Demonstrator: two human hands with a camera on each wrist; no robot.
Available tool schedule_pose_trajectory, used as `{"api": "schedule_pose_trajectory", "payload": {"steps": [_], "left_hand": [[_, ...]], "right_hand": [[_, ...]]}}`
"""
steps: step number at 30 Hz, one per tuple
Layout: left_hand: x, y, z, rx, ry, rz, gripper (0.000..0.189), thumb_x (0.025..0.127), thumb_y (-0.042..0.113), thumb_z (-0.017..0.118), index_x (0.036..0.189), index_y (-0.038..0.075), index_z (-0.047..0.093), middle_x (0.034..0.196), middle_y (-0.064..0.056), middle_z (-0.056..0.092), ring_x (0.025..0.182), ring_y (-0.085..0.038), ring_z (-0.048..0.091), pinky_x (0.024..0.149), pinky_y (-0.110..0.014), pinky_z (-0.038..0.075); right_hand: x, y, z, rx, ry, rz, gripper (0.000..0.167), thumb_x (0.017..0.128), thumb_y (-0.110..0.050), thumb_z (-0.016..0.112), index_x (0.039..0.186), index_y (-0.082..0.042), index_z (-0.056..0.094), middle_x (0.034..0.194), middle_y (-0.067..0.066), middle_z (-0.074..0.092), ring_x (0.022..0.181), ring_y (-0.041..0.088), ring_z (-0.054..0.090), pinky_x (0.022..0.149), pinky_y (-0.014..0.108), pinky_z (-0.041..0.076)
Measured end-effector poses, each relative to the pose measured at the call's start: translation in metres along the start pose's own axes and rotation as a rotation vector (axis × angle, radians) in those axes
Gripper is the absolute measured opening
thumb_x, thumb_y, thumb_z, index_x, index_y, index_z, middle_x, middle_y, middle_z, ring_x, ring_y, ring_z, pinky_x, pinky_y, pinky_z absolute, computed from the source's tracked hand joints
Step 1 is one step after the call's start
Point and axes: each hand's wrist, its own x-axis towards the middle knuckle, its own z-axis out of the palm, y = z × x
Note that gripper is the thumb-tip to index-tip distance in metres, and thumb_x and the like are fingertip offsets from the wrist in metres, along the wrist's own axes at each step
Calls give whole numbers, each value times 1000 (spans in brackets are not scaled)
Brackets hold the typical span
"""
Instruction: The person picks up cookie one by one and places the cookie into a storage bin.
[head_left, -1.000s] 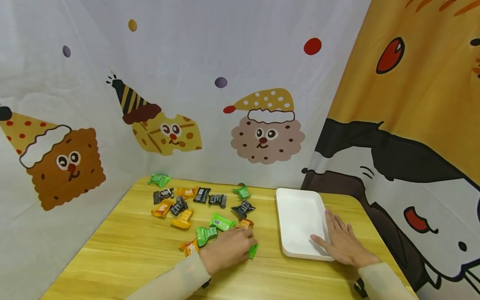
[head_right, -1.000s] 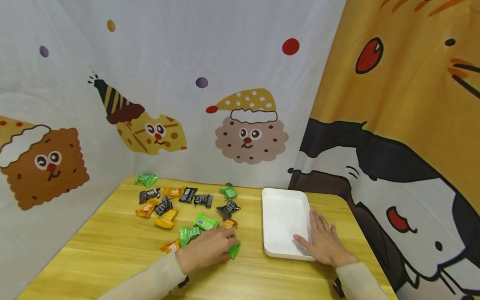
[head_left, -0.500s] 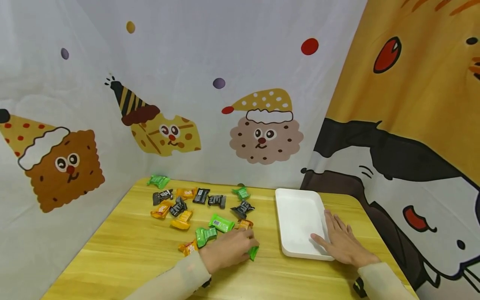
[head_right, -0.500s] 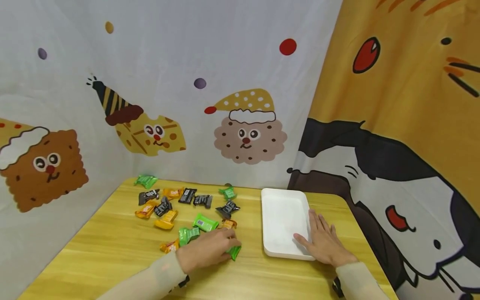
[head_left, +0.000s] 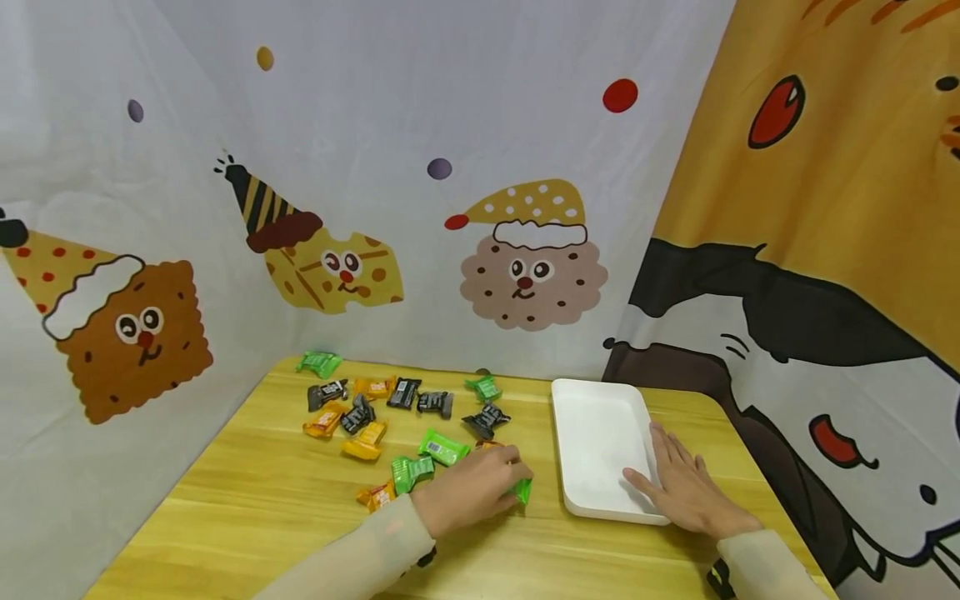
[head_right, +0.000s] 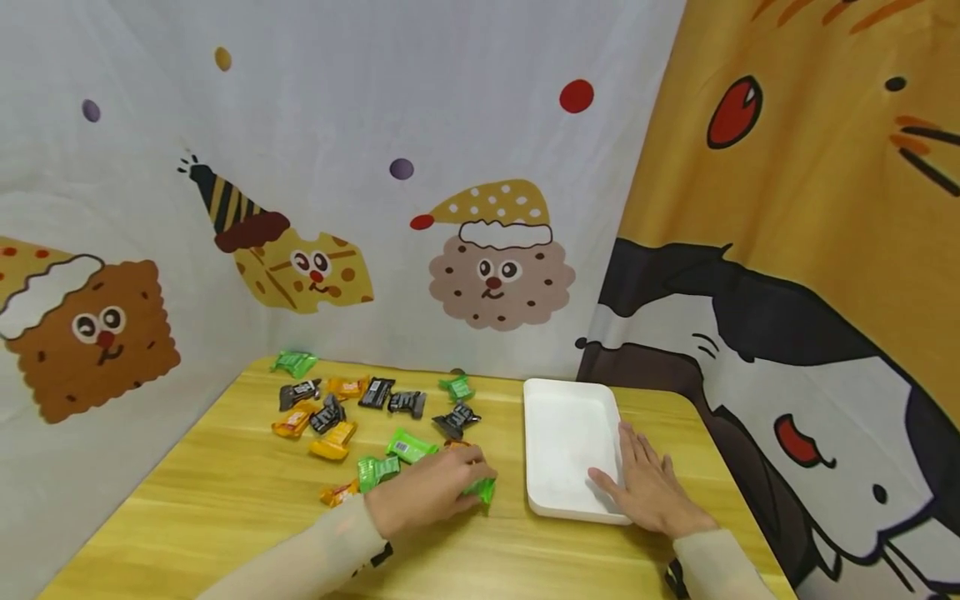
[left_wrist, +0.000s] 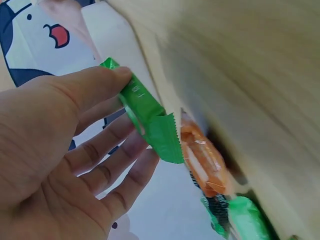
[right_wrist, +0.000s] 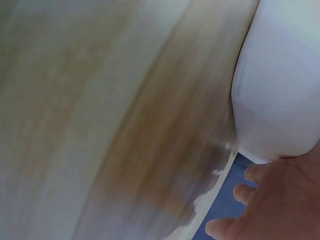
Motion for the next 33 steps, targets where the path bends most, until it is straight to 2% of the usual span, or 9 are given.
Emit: {"api": "schedule_pose_trajectory", "payload": {"steps": [6, 15, 19, 25, 33], "left_hand": [[20, 7, -9, -14, 52, -34, 37, 109, 26, 87, 145, 20, 81, 127, 3, 80, 107, -5, 71, 88, -13, 60], [61, 24, -7, 58, 118, 4, 34, 112, 35, 83, 143, 21, 82, 131, 2, 80, 106, -4, 73, 90, -11, 60], [81, 31, -3, 72, 100, 9, 33, 112, 35, 82, 143, 22, 82, 128, 4, 80, 101, -2, 69, 86, -10, 58], [107, 46, 2, 77, 61, 3, 33, 111, 38, 83, 142, 26, 82, 127, 7, 80, 104, -1, 70, 90, -11, 60], [135, 63, 9, 117, 12, -21, 26, 111, 37, 84, 136, 31, 85, 118, 11, 79, 96, 1, 69, 87, -12, 61]], "right_hand": [[0, -1, -1, 14, 9, -1, 116, 115, -71, 57, 182, 10, 9, 190, 39, 14, 172, 68, 20, 126, 99, 19], [2, -2, 0, 0, 9, 12, 118, 115, -73, 56, 182, 12, 8, 189, 41, 14, 171, 70, 20, 126, 99, 20], [2, -1, 0, 2, 10, 8, 117, 115, -72, 56, 181, 12, 9, 188, 41, 14, 171, 70, 21, 125, 100, 21], [0, 2, 1, -8, 21, -7, 116, 116, -70, 57, 181, 12, 10, 188, 41, 17, 170, 70, 23, 123, 100, 24], [0, 1, -1, -5, 9, -16, 114, 117, -69, 55, 182, 12, 8, 188, 41, 16, 170, 71, 22, 122, 101, 22]]}}
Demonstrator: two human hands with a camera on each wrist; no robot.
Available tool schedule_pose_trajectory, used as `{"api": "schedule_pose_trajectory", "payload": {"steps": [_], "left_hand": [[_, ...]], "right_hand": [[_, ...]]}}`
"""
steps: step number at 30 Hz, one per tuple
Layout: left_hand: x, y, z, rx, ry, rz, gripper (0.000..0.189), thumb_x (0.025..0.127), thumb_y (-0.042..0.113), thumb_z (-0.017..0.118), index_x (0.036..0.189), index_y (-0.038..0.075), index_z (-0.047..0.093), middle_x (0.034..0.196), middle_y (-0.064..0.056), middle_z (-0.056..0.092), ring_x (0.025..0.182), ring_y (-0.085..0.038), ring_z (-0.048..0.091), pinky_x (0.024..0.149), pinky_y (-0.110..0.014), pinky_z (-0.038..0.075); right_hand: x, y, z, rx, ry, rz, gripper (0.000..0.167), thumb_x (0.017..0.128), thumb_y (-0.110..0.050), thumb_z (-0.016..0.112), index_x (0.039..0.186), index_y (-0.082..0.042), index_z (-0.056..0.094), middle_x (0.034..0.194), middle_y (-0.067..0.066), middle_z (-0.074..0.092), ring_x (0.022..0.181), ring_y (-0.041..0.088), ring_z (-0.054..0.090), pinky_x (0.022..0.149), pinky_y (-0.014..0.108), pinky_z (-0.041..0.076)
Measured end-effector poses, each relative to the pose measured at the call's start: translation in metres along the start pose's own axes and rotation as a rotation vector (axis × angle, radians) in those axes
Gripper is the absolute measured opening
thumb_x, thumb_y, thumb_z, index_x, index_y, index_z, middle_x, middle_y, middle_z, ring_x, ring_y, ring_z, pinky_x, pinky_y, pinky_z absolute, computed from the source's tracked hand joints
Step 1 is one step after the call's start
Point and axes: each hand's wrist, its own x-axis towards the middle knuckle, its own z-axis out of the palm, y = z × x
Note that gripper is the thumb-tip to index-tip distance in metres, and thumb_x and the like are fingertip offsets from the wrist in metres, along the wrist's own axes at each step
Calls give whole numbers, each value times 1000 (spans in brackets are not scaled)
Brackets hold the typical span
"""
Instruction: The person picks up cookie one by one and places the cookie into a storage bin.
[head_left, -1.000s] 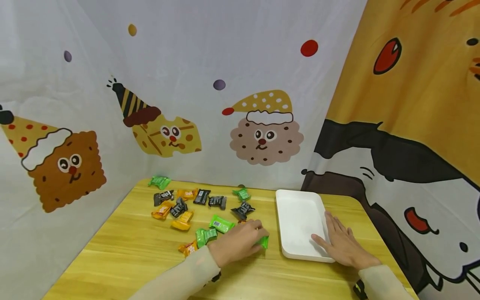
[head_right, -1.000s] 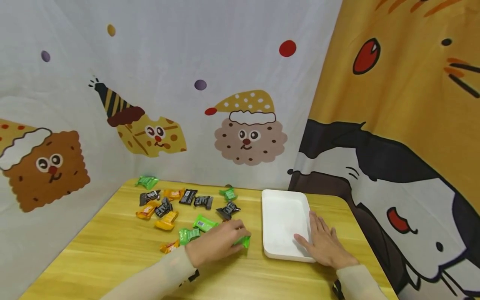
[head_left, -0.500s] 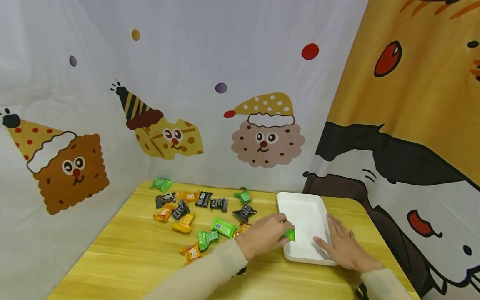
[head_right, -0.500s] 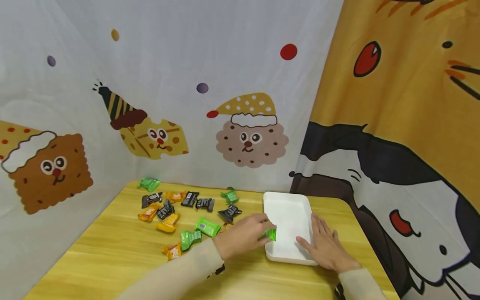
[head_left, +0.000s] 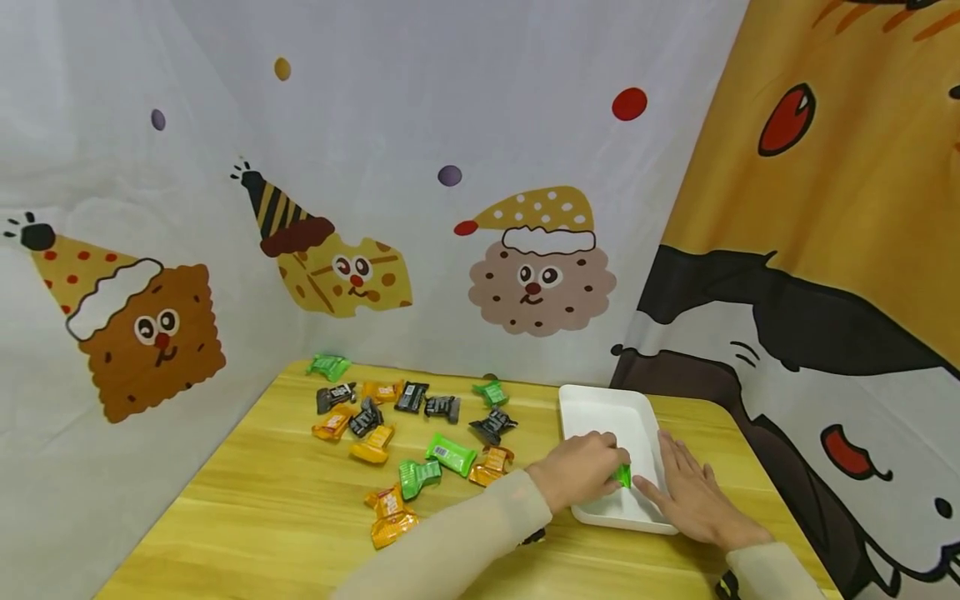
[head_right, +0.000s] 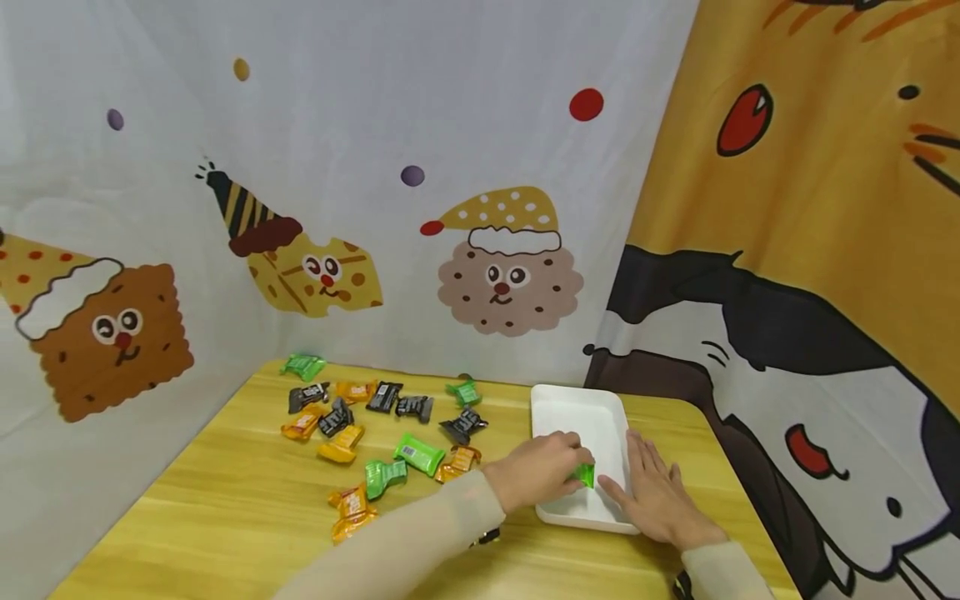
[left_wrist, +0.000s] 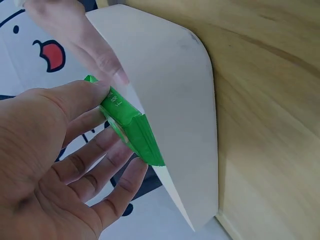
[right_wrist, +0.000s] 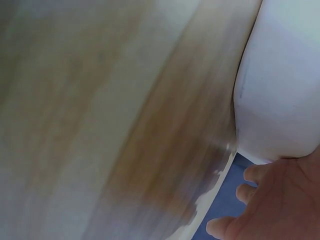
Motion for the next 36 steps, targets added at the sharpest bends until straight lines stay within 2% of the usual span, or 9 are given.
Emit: {"api": "schedule_pose_trajectory", "payload": {"steps": [7, 11, 19, 23, 27, 36], "left_hand": [[18, 7, 7, 0, -35, -39, 27, 110, 39, 85, 136, 33, 84, 116, 13, 79, 95, 2, 68, 84, -13, 61], [26, 9, 12, 2, -55, -70, 26, 109, 37, 86, 134, 32, 85, 116, 12, 79, 95, 2, 68, 82, -14, 62], [35, 8, 21, -29, -102, -134, 31, 110, 30, 84, 141, 33, 83, 123, 12, 80, 105, 1, 71, 90, -16, 64], [32, 3, 24, -49, -121, -149, 31, 111, 31, 82, 143, 33, 82, 126, 11, 80, 107, 1, 72, 92, -18, 65], [27, -3, 23, -39, -126, -147, 30, 112, 36, 81, 142, 32, 82, 123, 11, 79, 103, 0, 69, 91, -20, 64], [5, -18, 16, -24, -70, -107, 28, 115, 37, 74, 141, 30, 83, 125, 9, 81, 104, -3, 72, 95, -21, 66]], "right_hand": [[-1, 0, -1, -8, 8, -10, 112, 118, -68, 54, 180, 14, 12, 187, 42, 17, 170, 71, 22, 122, 101, 23], [-2, 0, 2, 14, -3, 2, 113, 117, -69, 54, 181, 13, 10, 188, 42, 16, 171, 71, 20, 123, 101, 19], [-2, -1, 1, 4, 10, -1, 110, 118, -66, 55, 180, 14, 11, 188, 41, 16, 171, 70, 21, 124, 101, 21], [0, -2, 1, 12, -2, 2, 110, 118, -65, 56, 180, 13, 10, 189, 41, 15, 172, 69, 19, 125, 100, 19], [0, -1, 1, 23, -6, 8, 111, 118, -64, 57, 180, 15, 9, 188, 42, 14, 172, 70, 18, 125, 101, 16], [2, 2, 1, 57, -3, 27, 112, 117, -65, 59, 180, 14, 10, 188, 43, 13, 171, 71, 16, 125, 101, 13]]}}
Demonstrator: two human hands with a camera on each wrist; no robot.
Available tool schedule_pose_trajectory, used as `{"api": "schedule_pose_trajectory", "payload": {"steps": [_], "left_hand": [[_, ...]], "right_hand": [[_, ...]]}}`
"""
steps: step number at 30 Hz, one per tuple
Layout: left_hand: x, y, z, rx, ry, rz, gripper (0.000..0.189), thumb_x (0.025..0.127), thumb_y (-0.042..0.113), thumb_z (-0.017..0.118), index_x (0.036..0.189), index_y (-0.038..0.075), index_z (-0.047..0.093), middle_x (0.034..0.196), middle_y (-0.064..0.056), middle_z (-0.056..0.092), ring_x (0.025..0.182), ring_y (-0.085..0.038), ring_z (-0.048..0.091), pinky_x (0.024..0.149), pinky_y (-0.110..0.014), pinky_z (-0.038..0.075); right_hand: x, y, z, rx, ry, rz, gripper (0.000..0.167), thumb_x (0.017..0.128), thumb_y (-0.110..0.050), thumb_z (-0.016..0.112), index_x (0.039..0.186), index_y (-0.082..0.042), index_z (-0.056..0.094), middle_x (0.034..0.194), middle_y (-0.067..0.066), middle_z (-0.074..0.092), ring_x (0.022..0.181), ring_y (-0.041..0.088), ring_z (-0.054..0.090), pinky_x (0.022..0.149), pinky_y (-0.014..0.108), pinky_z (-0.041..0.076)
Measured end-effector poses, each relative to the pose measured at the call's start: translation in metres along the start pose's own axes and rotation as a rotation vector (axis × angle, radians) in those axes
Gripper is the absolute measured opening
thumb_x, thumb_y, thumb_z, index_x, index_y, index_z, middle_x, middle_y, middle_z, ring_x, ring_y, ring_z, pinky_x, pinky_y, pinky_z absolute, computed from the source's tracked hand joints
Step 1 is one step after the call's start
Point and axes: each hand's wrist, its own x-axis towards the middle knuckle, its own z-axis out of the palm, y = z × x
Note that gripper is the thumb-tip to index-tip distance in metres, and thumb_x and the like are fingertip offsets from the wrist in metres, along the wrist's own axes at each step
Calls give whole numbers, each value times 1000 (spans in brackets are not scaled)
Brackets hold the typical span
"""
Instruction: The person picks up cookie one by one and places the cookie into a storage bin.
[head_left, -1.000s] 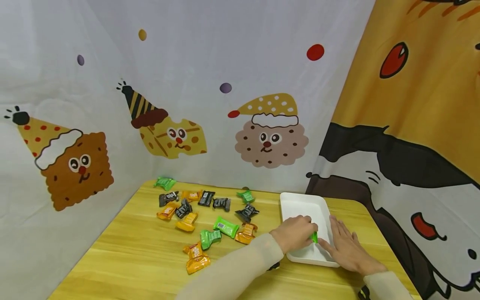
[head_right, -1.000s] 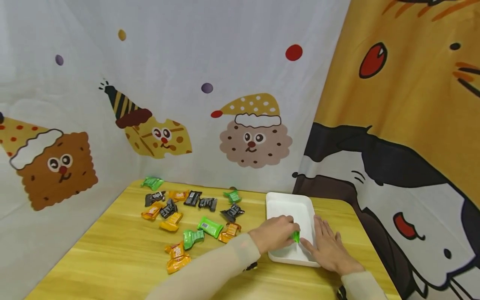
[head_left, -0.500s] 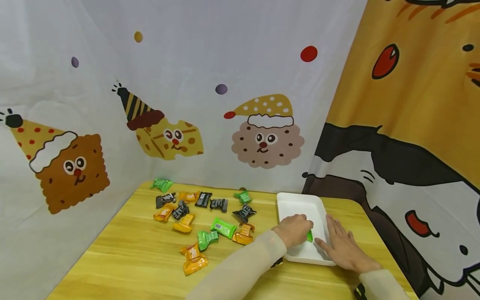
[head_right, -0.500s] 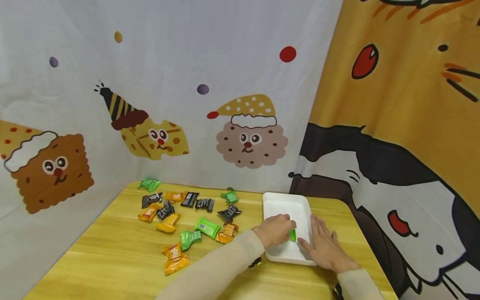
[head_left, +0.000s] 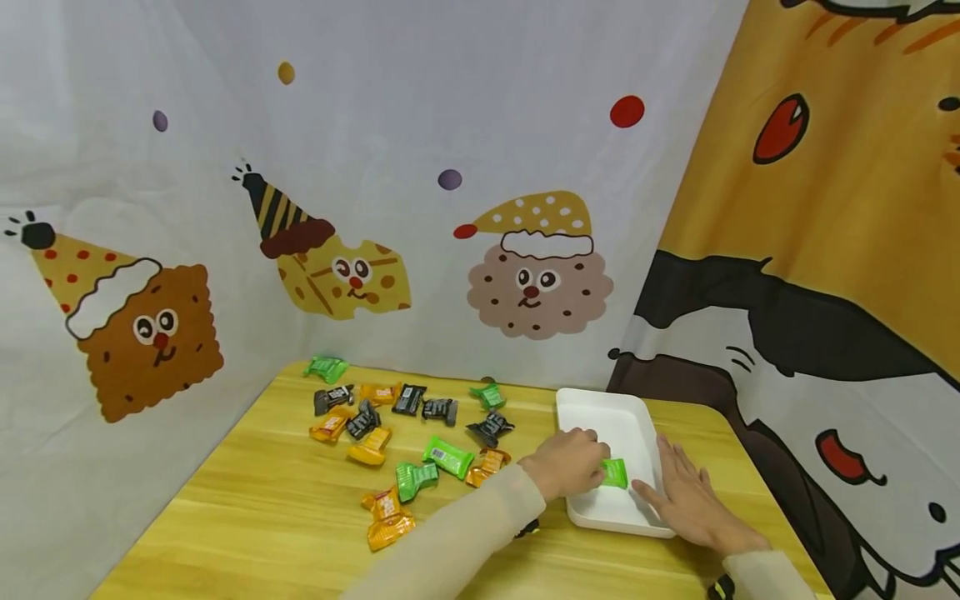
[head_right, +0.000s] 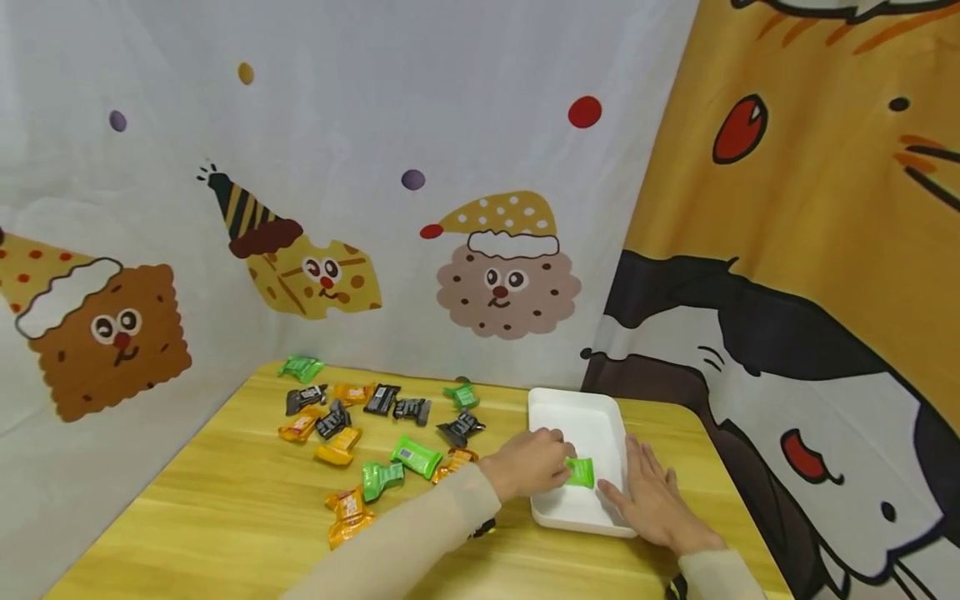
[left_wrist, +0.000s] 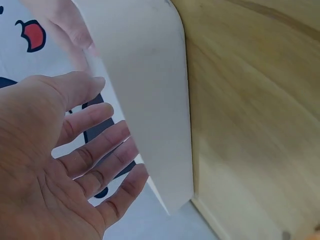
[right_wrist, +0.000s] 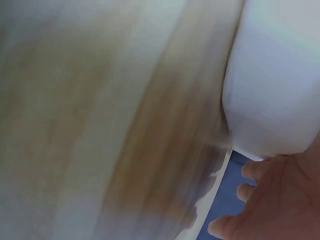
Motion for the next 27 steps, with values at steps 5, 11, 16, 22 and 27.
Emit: {"api": "schedule_pose_trajectory", "payload": {"steps": [5, 11, 16, 22, 27], "left_hand": [[-13, -10, -7, 10, 27, 17, 34, 116, 47, 73, 144, 29, 82, 130, 8, 82, 111, -6, 76, 97, -23, 66], [-30, -26, -16, -11, 69, 17, 34, 115, 40, 75, 145, 26, 82, 132, 5, 81, 109, -8, 77, 92, -24, 66], [-45, -44, -21, -56, 91, -13, 35, 116, 37, 74, 147, 22, 81, 140, 0, 80, 119, -15, 79, 94, -26, 68], [-64, -76, -23, -121, 114, -56, 38, 116, 34, 75, 149, 16, 80, 141, -5, 81, 121, -23, 80, 97, -33, 70], [-81, -103, -23, -158, 126, -86, 39, 116, 32, 76, 149, 12, 78, 139, -9, 81, 113, -22, 81, 94, -35, 71]], "right_hand": [[-1, 0, -2, 3, -2, 9, 112, 116, -67, 59, 180, 14, 14, 187, 42, 17, 172, 71, 15, 126, 101, 11], [-5, -1, -4, 4, 1, -3, 110, 116, -65, 61, 182, 9, 15, 186, 42, 23, 172, 71, 14, 126, 100, 7], [-11, -9, 2, -42, 19, -28, 107, 116, -68, 60, 184, 4, 19, 185, 38, 32, 173, 68, 18, 128, 98, 9], [-18, -27, 9, -43, 25, -30, 106, 116, -69, 58, 184, 4, 20, 188, 35, 28, 175, 65, 18, 132, 95, 8], [-22, -36, 12, -33, 33, -40, 107, 116, -69, 58, 183, 7, 21, 189, 34, 25, 176, 64, 18, 132, 94, 8]]}}
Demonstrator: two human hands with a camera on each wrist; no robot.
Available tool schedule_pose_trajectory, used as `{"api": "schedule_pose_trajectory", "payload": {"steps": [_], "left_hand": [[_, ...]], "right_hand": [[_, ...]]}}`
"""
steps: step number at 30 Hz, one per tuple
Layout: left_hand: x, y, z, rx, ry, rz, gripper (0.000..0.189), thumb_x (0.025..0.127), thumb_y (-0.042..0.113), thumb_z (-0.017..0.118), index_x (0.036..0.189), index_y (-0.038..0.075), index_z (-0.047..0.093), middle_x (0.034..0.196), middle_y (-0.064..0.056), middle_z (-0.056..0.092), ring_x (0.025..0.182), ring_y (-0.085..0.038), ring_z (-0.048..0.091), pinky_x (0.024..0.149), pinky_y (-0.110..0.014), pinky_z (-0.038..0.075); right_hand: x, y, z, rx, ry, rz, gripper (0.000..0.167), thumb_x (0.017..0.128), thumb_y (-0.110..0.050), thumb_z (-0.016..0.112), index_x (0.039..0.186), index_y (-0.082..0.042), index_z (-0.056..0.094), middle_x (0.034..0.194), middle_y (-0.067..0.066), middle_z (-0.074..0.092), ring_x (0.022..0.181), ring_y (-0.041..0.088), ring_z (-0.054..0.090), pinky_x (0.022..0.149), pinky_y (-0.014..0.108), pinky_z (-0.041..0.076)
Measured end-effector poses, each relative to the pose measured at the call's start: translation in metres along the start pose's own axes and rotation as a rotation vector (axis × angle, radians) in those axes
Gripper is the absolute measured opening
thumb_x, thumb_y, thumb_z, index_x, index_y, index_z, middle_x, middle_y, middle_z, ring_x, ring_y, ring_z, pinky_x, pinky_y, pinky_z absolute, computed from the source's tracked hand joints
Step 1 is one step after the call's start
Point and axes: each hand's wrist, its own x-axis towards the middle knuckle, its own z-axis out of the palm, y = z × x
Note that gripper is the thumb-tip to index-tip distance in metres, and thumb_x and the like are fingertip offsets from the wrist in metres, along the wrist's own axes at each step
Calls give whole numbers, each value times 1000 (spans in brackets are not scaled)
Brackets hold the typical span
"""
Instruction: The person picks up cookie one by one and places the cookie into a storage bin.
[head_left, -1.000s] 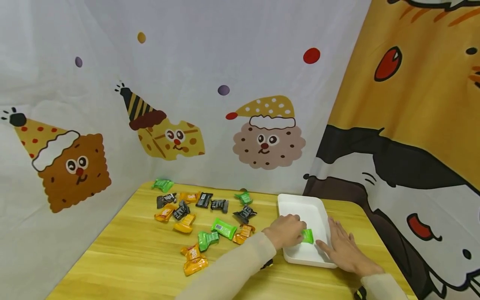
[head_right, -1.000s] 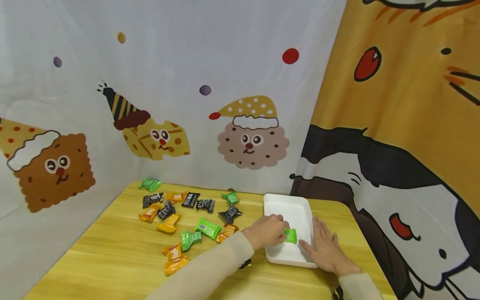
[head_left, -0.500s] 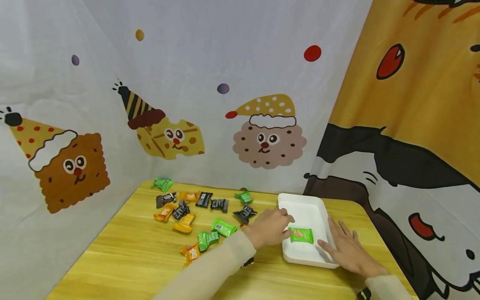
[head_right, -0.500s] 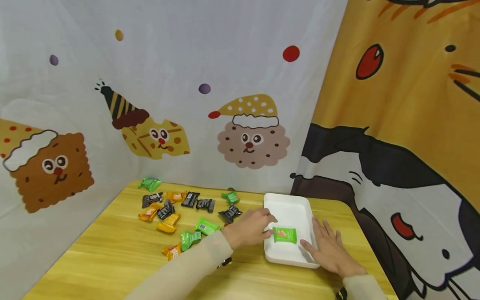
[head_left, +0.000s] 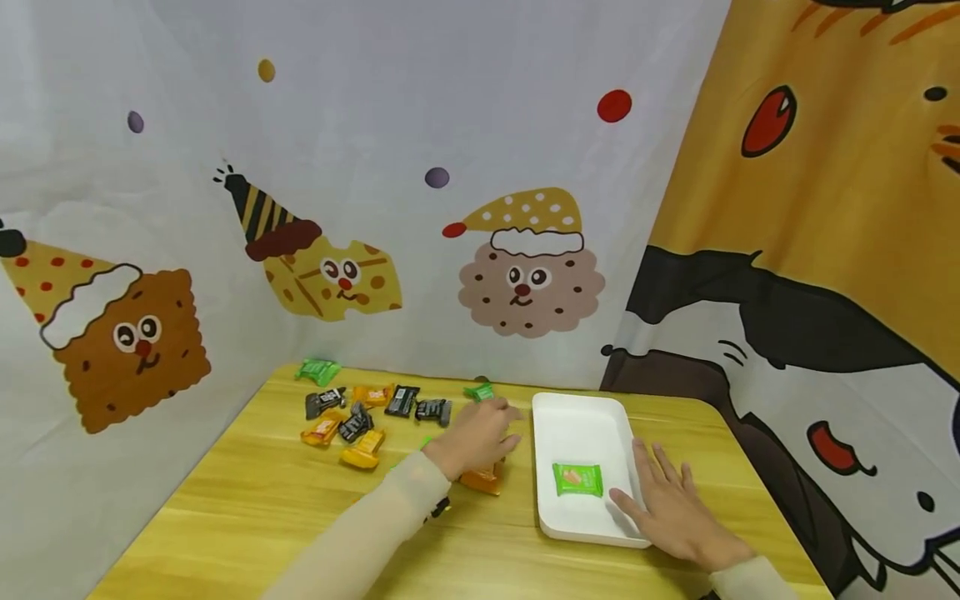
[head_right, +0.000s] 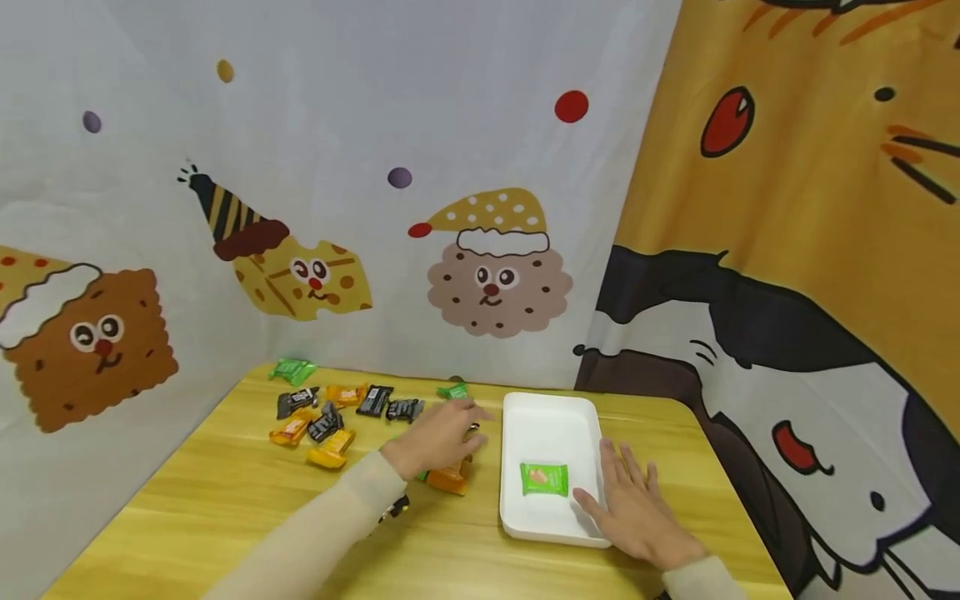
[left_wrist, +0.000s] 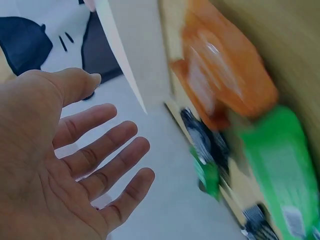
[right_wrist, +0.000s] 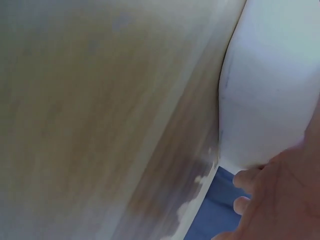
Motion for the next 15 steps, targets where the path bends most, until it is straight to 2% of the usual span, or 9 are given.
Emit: {"api": "schedule_pose_trajectory", "payload": {"steps": [2, 5, 11, 15], "left_hand": [[-5, -11, 0, -1, -2, -13, 38, 116, 33, 76, 148, 13, 79, 138, -8, 81, 104, -19, 81, 89, -34, 71], [-10, -24, 2, 6, -16, -34, 38, 116, 34, 76, 148, 14, 79, 139, -8, 80, 99, -18, 82, 86, -34, 71], [-16, -40, 5, -4, -52, -76, 42, 114, 32, 79, 152, 14, 77, 147, -11, 78, 121, -27, 81, 102, -45, 71], [-16, -45, 7, -15, -81, -112, 43, 114, 32, 79, 153, 12, 76, 150, -13, 76, 128, -30, 79, 105, -48, 71]], "right_hand": [[0, -3, -1, 11, -7, 1, 107, 117, -69, 57, 183, 7, 20, 189, 34, 25, 176, 64, 17, 133, 94, 7], [-1, -3, -2, 24, -16, 0, 107, 117, -68, 57, 183, 6, 19, 189, 34, 24, 176, 64, 16, 133, 94, 7], [-4, 5, -6, 26, 9, -29, 103, 115, -66, 63, 184, 1, 25, 192, 29, 24, 177, 61, 17, 136, 91, 10], [-5, 10, -6, 14, 18, -50, 102, 114, -66, 64, 184, -2, 27, 193, 26, 24, 178, 59, 19, 136, 91, 11]]}}
